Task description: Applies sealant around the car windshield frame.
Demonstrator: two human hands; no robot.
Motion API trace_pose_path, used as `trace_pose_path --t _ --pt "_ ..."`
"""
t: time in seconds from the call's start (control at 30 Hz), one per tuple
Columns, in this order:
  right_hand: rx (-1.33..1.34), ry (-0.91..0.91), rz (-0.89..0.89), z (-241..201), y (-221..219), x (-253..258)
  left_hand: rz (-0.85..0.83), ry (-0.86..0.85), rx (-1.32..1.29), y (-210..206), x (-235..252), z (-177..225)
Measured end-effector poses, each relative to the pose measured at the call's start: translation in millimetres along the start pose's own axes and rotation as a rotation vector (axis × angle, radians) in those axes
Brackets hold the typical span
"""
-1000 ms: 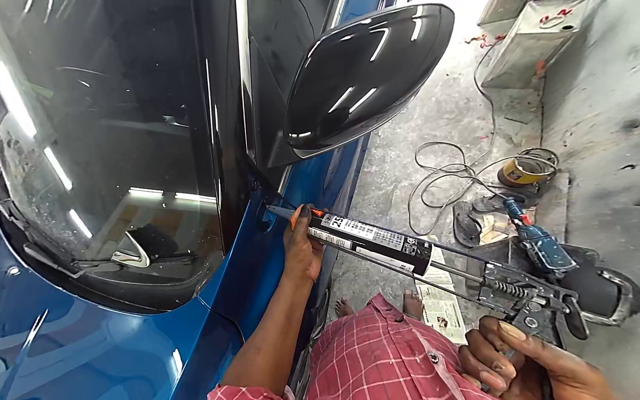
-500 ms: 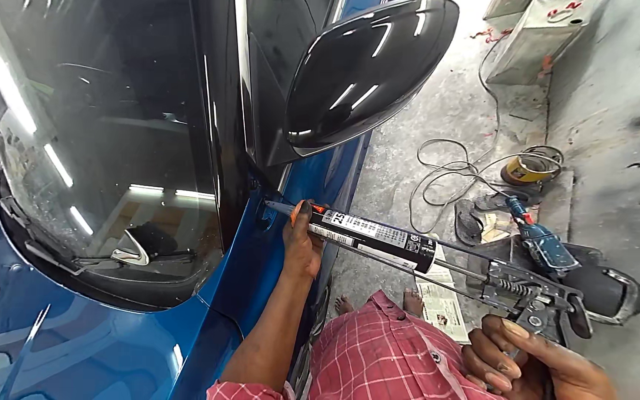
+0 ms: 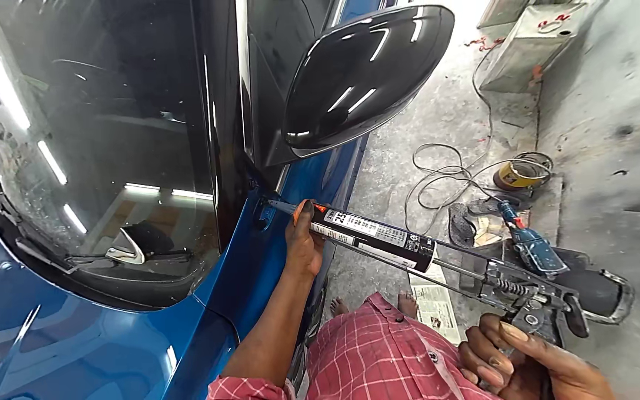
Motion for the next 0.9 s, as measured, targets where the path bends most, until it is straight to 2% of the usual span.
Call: trace_pose_path --t 0.23,0.33,0.47,0.57,0.67,0.77,0.83,0.9 --pt "-0.007 -0.010 -0.070 -6.5 35.9 -8.1 -0.028 -0.033 0.063 -22.4 -11.7 -11.5" --pt "-0.022 -0.014 -0.105 -15.2 62.8 -10.9 -0.009 -0.079 0.147 -42.4 -34.7 -12.2" --pt "-0.305 -0.032 -0.204 -35.5 89.7 -2.4 0.003 -0.248 0.190 -63.2 -81.2 -0.5" --pt "-0.653 -0.016 -0.428 -61.7 72.7 20.0 -0.059 -0.507 0.112 -70.8 -120.9 38.9" --pt "-0.874 -0.022 -0.704 -86.8 23.2 41.2 -0.082 -0.774 0.113 -72.5 -169.0 111.2" --pt "-1.066 -0.043 -1.017 -88.2 -14.2 74.3 -0.023 -1.055 0.123 -42.3 -229.5 186.2" --pt "-1.125 -0.176 -1.056 -78.5 -27.6 101.3 0.094 -1.201 0.117 -13.4 -276.5 214.2" --pt "-1.297 -0.205 -0.925 -66.5 -50.4 133.5 0.228 -1.338 0.043 0.0 -321.8 225.3"
Point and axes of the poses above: each hand's wrist, its own x-axis towards the middle knuckle, its own y-axis out of the back of the hand, z = x × y, the point moved 4 cm from there along x, towards the middle knuckle, and after that the axes turned 14 degrees about -x, right-handed, at the moved point
